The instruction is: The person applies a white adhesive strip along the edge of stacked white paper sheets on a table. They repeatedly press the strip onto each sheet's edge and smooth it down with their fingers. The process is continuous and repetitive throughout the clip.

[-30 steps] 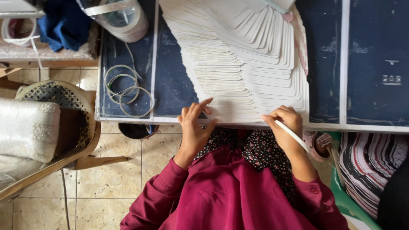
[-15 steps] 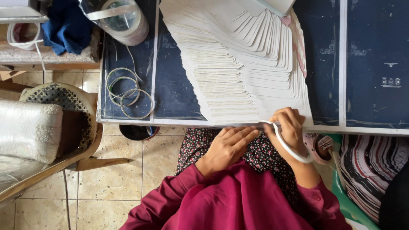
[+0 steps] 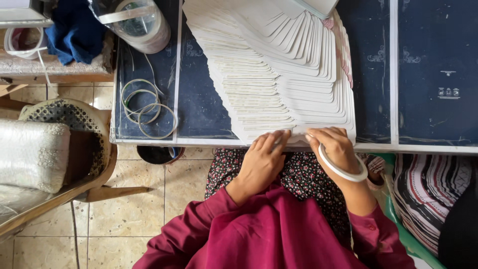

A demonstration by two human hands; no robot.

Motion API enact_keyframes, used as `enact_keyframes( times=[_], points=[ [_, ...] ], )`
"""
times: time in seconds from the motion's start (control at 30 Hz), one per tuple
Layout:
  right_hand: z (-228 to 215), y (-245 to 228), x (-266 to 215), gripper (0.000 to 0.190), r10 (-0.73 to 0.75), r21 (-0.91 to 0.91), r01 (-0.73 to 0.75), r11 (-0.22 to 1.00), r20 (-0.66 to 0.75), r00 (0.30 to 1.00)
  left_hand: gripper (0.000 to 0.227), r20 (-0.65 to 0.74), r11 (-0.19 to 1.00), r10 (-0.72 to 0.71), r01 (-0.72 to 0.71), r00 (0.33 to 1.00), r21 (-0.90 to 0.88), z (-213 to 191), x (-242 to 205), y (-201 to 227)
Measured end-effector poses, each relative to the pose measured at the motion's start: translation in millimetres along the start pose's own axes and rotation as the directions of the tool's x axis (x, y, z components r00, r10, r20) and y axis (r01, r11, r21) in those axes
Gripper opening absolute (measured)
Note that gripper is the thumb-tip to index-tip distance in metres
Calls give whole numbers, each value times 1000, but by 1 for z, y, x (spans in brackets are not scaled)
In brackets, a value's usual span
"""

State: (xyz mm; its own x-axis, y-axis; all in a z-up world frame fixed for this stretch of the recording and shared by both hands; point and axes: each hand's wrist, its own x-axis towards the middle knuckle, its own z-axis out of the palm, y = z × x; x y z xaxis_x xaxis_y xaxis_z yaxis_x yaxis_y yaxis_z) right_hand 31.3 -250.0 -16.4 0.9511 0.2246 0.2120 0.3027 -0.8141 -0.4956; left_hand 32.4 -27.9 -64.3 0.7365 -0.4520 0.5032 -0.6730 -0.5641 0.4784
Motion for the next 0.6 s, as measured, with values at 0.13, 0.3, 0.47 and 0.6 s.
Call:
enact_keyframes(
  times=[0.13, 0.3, 0.47, 0.6],
  points=[
    [11, -7, -11, 28, 25, 32, -20, 999, -174, 984, 72, 106, 972, 31, -55, 994, 228, 11, -7, 4],
    [54, 26, -32, 20, -112, -90, 83, 992, -380, 918, 49, 38, 916, 140, -144, 989, 375, -1, 9, 12],
    [38, 6, -35, 24, 135, 348, 26, 937, -432, 892, 48, 55, 927, 99, -112, 994, 359, -3, 10, 14],
    [24, -18, 5, 18, 169, 504, -127, 854, -37, 985, 53, -55, 943, -289, 274, 956, -188, -17, -9, -16]
  ],
)
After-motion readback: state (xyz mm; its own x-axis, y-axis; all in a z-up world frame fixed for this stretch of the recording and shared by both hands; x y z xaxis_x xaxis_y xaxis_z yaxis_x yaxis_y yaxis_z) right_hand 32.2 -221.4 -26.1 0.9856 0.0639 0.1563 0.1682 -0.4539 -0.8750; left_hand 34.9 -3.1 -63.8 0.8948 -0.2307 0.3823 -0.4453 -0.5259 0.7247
